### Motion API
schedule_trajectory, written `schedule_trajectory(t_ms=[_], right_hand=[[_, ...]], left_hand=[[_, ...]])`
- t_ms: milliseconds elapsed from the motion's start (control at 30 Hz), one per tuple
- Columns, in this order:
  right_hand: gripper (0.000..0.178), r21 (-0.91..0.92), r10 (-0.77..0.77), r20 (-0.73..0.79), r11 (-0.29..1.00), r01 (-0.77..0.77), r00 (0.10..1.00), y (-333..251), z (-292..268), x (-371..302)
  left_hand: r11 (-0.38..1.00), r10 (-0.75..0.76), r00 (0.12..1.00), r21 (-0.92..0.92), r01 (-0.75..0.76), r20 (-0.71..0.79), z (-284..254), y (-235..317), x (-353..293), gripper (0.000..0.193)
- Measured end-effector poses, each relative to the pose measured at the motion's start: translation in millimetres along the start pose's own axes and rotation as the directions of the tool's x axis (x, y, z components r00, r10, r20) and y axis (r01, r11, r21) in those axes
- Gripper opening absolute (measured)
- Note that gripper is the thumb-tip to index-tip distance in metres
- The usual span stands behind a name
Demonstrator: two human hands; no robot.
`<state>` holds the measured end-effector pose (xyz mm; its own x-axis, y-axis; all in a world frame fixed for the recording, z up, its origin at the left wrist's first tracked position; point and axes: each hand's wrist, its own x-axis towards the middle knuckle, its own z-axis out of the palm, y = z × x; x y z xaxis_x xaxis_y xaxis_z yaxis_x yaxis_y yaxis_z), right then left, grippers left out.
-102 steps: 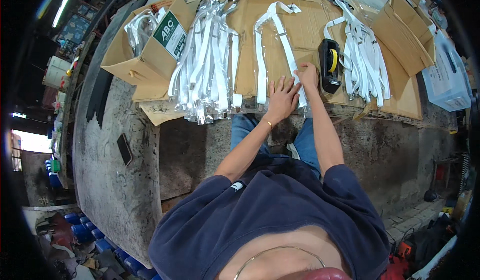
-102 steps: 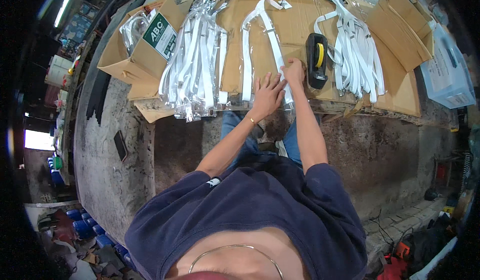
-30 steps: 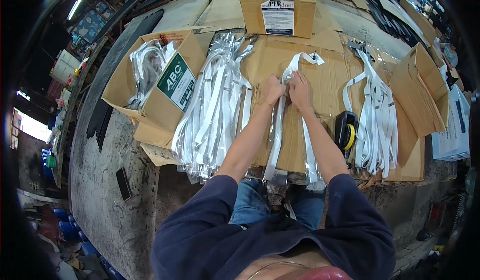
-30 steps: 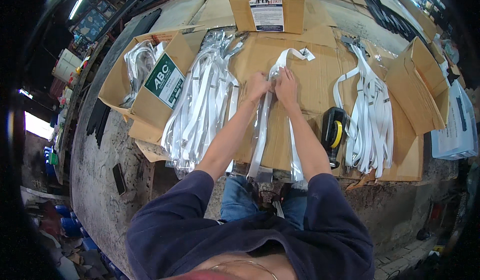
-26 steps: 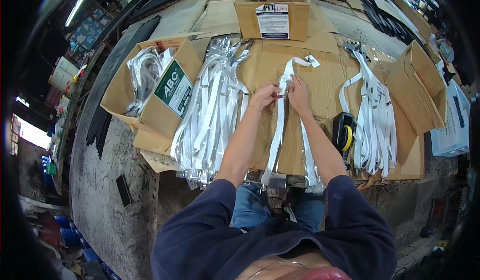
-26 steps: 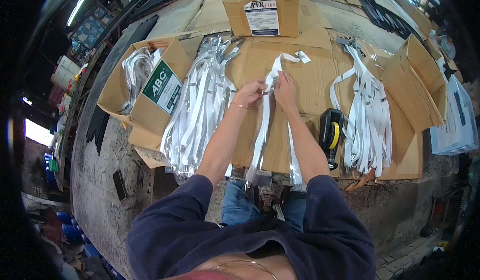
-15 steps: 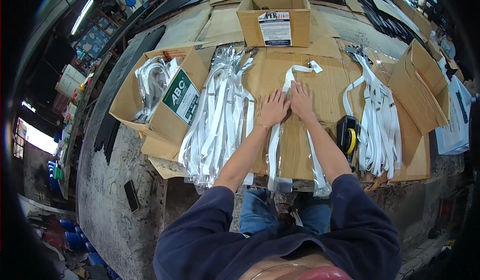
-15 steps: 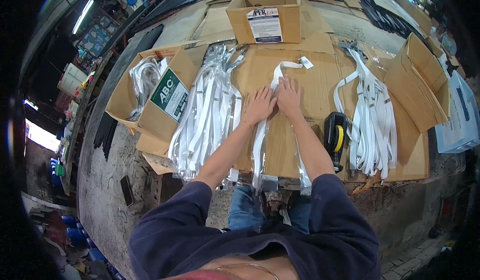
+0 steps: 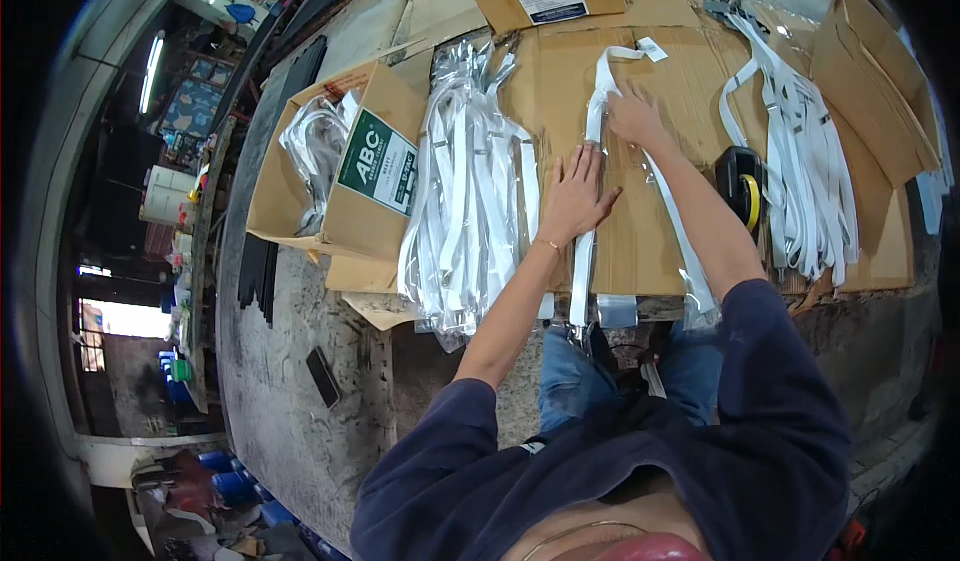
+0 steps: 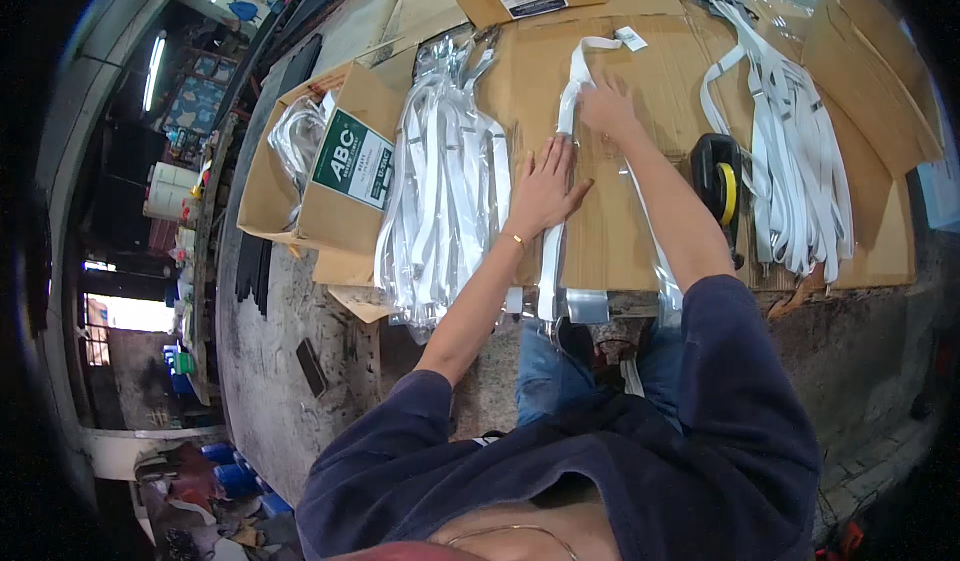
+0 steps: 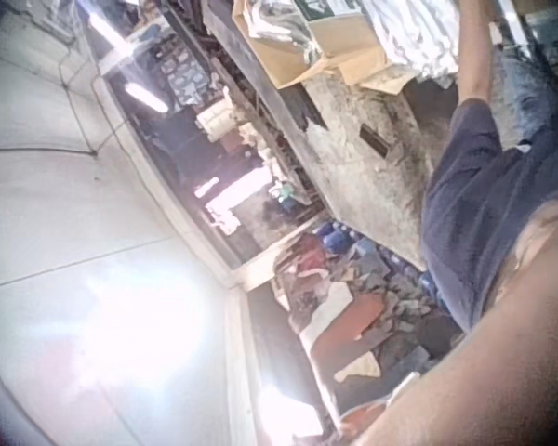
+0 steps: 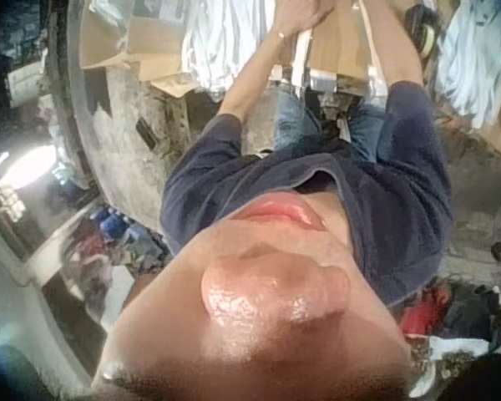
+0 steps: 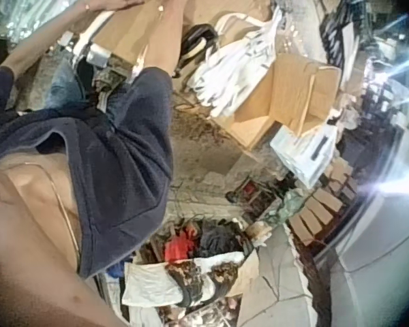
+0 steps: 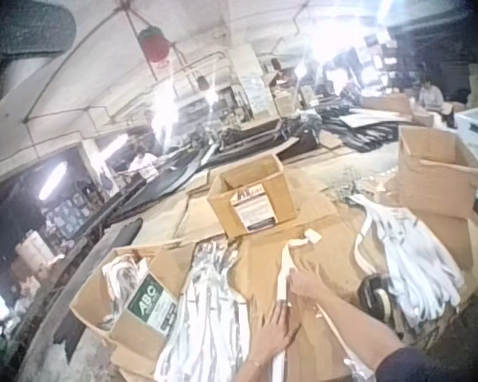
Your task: Applying tape and attaching hardware to white leather straps on a workshop table.
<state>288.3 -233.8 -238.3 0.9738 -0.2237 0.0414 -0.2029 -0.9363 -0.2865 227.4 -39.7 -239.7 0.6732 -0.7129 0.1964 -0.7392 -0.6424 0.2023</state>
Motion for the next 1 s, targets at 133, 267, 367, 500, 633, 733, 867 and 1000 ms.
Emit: schedule_trajectory(t_ms=[133, 267, 367, 500, 633, 733, 867, 1000], right_hand=[[0.039, 0.038, -0.170, -0.139, 0.983, 0.177, 0.976, 2, 3, 9], [0.046, 0.075, -0.194, -0.041, 0.977, 0.197, 0.980, 10, 25, 12], [0.049, 0.038, -0.196, -0.086, 0.979, 0.200, 0.977, 11, 34, 9], [0.052, 0.080, -0.194, 0.042, 0.978, 0.190, 0.980, 3, 22, 13], [0.051, 0.064, -0.197, 0.136, 0.980, 0.190, 0.971, 17, -1, 23], [0.049, -0.025, -0.130, 0.070, 0.991, 0.132, 0.989, 7, -6, 6], [0.046, 0.294, -0.116, -0.249, 0.937, 0.189, 0.962, -53, 10, -68], [0.037, 0.276, -0.318, -0.165, 0.894, 0.353, 0.934, -69, 46, -160]], left_hand=[[0.999, 0.031, 0.999, 0.012, -0.032, 0.045, -1, 4, -2, 0.076], [0.999, 0.040, 0.996, -0.008, -0.040, 0.084, -7, 4, -10, 0.078], [0.997, 0.077, 0.989, -0.038, -0.073, 0.128, -14, 19, -51, 0.078], [0.987, 0.158, 0.970, -0.045, -0.152, 0.183, -32, 35, -115, 0.077], [0.977, 0.209, 0.962, 0.000, -0.213, 0.177, -38, 54, -147, 0.077], [0.975, 0.218, 0.961, 0.013, -0.224, 0.171, -34, 59, -154, 0.077], [0.982, 0.184, 0.970, 0.021, -0.189, 0.158, -31, 47, -163, 0.076], [0.985, 0.171, 0.985, -0.019, -0.170, 0.032, -46, 68, -181, 0.072]])
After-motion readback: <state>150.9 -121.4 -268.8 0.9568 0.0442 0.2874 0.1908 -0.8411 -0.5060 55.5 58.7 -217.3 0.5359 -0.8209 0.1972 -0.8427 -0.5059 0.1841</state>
